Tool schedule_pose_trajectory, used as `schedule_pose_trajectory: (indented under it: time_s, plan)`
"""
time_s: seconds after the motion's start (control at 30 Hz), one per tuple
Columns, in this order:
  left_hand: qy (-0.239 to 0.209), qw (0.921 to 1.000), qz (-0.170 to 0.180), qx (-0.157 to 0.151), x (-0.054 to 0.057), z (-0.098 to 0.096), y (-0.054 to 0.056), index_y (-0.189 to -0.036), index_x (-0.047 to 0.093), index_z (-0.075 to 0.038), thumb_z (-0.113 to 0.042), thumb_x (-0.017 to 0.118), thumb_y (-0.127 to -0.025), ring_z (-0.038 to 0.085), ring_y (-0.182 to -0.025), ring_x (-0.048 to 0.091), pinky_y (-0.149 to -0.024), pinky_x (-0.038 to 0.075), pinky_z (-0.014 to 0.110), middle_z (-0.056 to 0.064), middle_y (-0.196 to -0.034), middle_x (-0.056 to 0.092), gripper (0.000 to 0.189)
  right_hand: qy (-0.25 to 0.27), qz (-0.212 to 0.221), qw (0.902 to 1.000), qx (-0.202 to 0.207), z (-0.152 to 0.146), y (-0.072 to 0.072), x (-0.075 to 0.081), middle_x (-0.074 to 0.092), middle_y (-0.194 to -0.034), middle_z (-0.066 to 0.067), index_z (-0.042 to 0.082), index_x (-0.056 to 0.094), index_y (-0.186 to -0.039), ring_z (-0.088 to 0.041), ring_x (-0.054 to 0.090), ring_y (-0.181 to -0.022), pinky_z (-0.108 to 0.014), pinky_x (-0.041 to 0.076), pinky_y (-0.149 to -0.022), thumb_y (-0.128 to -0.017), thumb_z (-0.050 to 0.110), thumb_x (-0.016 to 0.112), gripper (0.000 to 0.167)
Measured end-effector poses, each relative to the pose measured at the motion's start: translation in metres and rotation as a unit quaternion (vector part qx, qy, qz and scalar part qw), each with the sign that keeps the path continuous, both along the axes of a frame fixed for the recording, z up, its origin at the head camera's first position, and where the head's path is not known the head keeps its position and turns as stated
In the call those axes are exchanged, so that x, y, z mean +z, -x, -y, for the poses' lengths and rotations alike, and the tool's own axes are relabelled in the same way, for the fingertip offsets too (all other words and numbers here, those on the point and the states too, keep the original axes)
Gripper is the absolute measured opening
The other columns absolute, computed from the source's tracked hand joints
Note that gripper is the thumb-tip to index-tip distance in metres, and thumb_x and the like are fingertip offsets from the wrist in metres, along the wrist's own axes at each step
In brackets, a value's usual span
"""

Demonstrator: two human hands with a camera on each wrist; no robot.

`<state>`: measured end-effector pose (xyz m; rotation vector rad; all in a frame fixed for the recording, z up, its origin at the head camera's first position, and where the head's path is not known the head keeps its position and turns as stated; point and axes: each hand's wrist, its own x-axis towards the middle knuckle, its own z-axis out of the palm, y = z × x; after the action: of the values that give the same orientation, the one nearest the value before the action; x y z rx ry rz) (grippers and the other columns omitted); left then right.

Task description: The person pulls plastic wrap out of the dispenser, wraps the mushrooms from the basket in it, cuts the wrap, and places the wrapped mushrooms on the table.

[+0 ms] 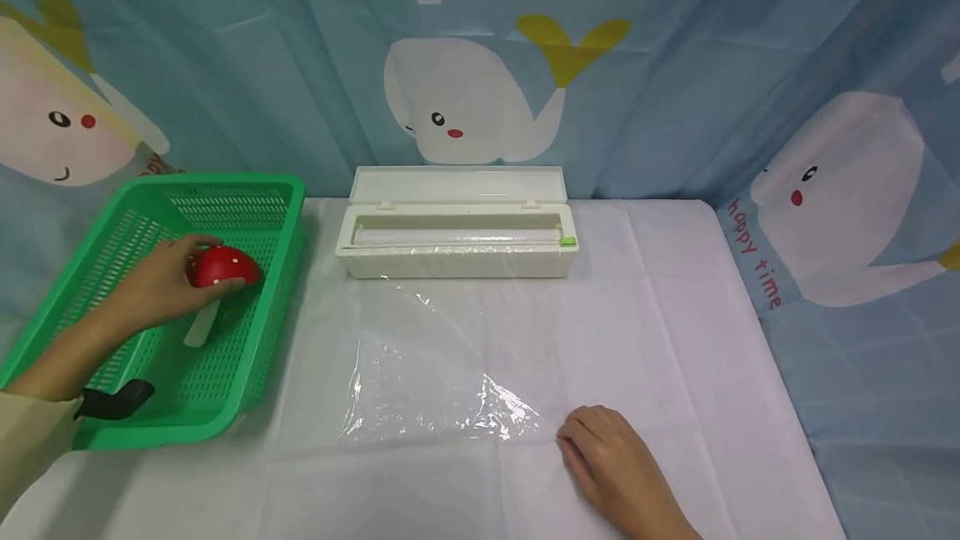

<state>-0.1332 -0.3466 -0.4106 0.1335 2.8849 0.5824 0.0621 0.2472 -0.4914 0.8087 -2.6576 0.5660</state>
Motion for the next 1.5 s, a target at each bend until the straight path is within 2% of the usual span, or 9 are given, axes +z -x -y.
schedule_pose_trajectory:
  time_s: [0.3,0.7,0.8,0.9,0.97,1.07,1.17,1.3,1.5]
  plan:
    - [-0.01,0.9997,-0.021,0.004,0.003,0.005,-0.003,-0.149,0.043,0.009,-0.039,0.076,-0.096,0.051,-0.105,0.061,-0.067,0.06,0.053,0.037,-0.123,0.06,0.079,-0.002,-0.002,1.0,-0.003,0.001,0.0,0.001,0.067,-0.096,0.011,0.019,0.072,-0.091,-0.009,0.062,-0.09,-0.025,0.048,-0.087,-0.114,0.039,0.041,0.043]
    - [-0.034,0.9978,-0.046,0.033,0.03,0.002,-0.019,-0.149,0.042,0.01,-0.036,0.078,-0.095,0.053,-0.108,0.056,-0.066,0.061,0.057,0.037,-0.128,0.056,0.079,-0.012,0.021,0.9996,-0.015,0.001,-0.003,0.001,0.067,-0.097,0.011,0.02,0.072,-0.091,-0.006,0.062,-0.091,-0.021,0.05,-0.085,-0.114,0.047,0.034,0.052]
    - [-0.036,0.9969,-0.06,0.035,0.04,0.0,-0.02,-0.149,0.043,0.008,-0.035,0.079,-0.094,0.053,-0.109,0.055,-0.064,0.06,0.053,0.036,-0.129,0.056,0.08,-0.004,0.015,0.9998,-0.009,0.0,-0.002,0.002,0.067,-0.098,0.011,0.02,0.072,-0.091,-0.007,0.062,-0.091,-0.022,0.051,-0.085,-0.11,0.037,0.055,0.031]
    - [-0.036,0.9964,-0.067,0.037,0.05,-0.001,-0.02,-0.148,0.045,0.006,-0.035,0.08,-0.092,0.051,-0.109,0.055,-0.062,0.057,0.043,0.033,-0.129,0.057,0.078,0.003,0.007,1.0,-0.005,0.0,-0.002,0.002,0.067,-0.098,0.012,0.02,0.072,-0.092,-0.008,0.062,-0.09,-0.022,0.051,-0.084,-0.096,0.022,0.074,0.005]
    - [-0.03,0.9967,-0.064,0.04,0.055,-0.003,-0.021,-0.149,0.045,0.005,-0.037,0.08,-0.093,0.05,-0.109,0.055,-0.061,0.054,0.038,0.032,-0.129,0.057,0.078,0.003,0.006,1.0,-0.005,0.0,-0.001,0.002,0.067,-0.098,0.012,0.02,0.072,-0.092,-0.007,0.063,-0.09,-0.022,0.052,-0.084,-0.086,0.015,0.08,0.011]
    - [-0.029,0.9967,-0.064,0.04,0.062,-0.008,-0.023,-0.149,0.045,0.004,-0.038,0.08,-0.092,0.05,-0.11,0.055,-0.062,0.057,0.042,0.031,-0.13,0.056,0.08,0.005,0.007,0.9999,-0.008,0.0,-0.001,0.001,0.067,-0.099,0.012,0.02,0.072,-0.092,-0.007,0.063,-0.09,-0.022,0.052,-0.084,-0.095,0.021,0.074,0.003]
    - [-0.033,0.9954,-0.08,0.039,0.067,-0.014,-0.026,-0.149,0.046,0.002,-0.037,0.083,-0.09,0.048,-0.108,0.055,-0.061,0.057,0.043,0.029,-0.132,0.056,0.08,0.009,0.009,0.9999,-0.007,0.001,-0.001,0.001,0.067,-0.099,0.012,0.02,0.072,-0.092,-0.007,0.062,-0.091,-0.021,0.051,-0.084,-0.108,0.032,0.059,0.023]
    - [-0.04,0.9917,-0.118,0.032,0.076,-0.025,-0.031,-0.147,0.05,0.0,-0.034,0.085,-0.088,0.043,-0.105,0.057,-0.062,0.048,0.028,0.026,-0.132,0.058,0.078,0.01,0.008,0.9999,-0.006,0.002,0.0,0.002,0.066,-0.098,0.012,0.021,0.071,-0.091,-0.006,0.062,-0.091,-0.02,0.05,-0.084,-0.113,0.041,0.041,0.042]
    - [-0.061,0.983,-0.173,0.012,0.093,-0.045,-0.038,-0.148,0.053,-0.005,-0.025,0.088,-0.083,0.039,-0.104,0.058,-0.063,0.038,0.008,0.021,-0.135,0.058,0.077,0.011,0.011,0.9999,-0.006,0.001,0.0,0.002,0.066,-0.098,0.012,0.02,0.071,-0.091,-0.006,0.061,-0.091,-0.02,0.05,-0.084,-0.113,0.04,0.042,0.042]
